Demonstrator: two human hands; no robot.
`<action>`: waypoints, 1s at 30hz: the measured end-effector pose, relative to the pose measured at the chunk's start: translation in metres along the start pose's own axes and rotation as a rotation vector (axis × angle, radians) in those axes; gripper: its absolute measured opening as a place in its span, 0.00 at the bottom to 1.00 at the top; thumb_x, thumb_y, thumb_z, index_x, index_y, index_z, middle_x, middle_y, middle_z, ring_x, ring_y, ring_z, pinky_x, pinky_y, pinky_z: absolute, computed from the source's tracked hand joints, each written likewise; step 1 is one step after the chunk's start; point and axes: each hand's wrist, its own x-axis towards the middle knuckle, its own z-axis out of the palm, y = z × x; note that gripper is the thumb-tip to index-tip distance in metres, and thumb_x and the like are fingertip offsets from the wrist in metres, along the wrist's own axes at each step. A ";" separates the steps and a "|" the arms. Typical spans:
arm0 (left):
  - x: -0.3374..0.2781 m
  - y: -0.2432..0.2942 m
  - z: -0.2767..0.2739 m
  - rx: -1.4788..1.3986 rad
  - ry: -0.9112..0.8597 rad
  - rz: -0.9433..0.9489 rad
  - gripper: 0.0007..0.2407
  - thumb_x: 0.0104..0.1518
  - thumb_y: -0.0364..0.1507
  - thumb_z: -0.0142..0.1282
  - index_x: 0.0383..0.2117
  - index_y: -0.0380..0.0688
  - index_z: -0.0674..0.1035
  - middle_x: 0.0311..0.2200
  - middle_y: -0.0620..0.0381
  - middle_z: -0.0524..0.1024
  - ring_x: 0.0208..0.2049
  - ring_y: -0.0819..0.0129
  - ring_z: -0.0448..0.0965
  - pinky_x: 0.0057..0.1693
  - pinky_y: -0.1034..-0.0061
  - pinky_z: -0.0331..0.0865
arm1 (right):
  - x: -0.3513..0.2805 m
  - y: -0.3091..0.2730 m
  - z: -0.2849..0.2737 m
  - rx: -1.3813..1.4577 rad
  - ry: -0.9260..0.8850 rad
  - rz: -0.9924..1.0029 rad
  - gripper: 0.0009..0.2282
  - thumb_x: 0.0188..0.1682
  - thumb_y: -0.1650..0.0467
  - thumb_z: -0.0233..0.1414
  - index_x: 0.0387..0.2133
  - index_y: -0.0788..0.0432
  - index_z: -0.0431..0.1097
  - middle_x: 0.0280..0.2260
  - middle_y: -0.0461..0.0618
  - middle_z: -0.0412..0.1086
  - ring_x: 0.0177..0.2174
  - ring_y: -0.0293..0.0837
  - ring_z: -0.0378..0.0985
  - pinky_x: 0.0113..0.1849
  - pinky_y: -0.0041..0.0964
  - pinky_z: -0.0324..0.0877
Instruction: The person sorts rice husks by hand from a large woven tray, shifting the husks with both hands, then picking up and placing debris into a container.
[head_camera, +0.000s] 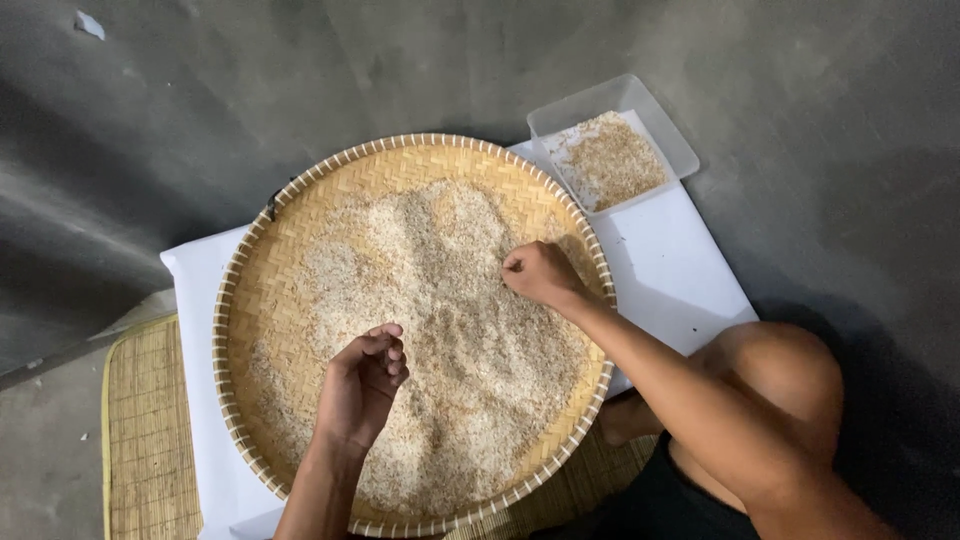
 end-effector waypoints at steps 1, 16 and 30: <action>0.000 0.000 0.000 0.002 0.001 -0.004 0.11 0.53 0.26 0.48 0.41 0.38 0.75 0.22 0.59 0.65 0.24 0.72 0.63 0.32 0.78 0.57 | 0.004 0.007 0.005 0.002 -0.001 0.004 0.08 0.42 0.68 0.56 0.29 0.57 0.81 0.26 0.56 0.79 0.31 0.63 0.81 0.34 0.54 0.74; -0.002 -0.002 0.002 -0.008 -0.010 0.012 0.09 0.53 0.25 0.48 0.39 0.39 0.76 0.22 0.60 0.65 0.24 0.73 0.63 0.32 0.79 0.57 | 0.000 -0.031 -0.033 0.951 0.108 0.231 0.04 0.33 0.74 0.50 0.21 0.60 0.71 0.11 0.47 0.60 0.11 0.36 0.61 0.15 0.26 0.56; 0.004 0.001 0.005 -0.011 0.014 -0.016 0.10 0.52 0.26 0.49 0.40 0.40 0.76 0.22 0.59 0.65 0.24 0.72 0.63 0.33 0.78 0.56 | -0.011 -0.038 -0.033 0.973 -0.205 0.276 0.06 0.43 0.69 0.53 0.25 0.60 0.73 0.22 0.47 0.68 0.22 0.37 0.69 0.22 0.30 0.68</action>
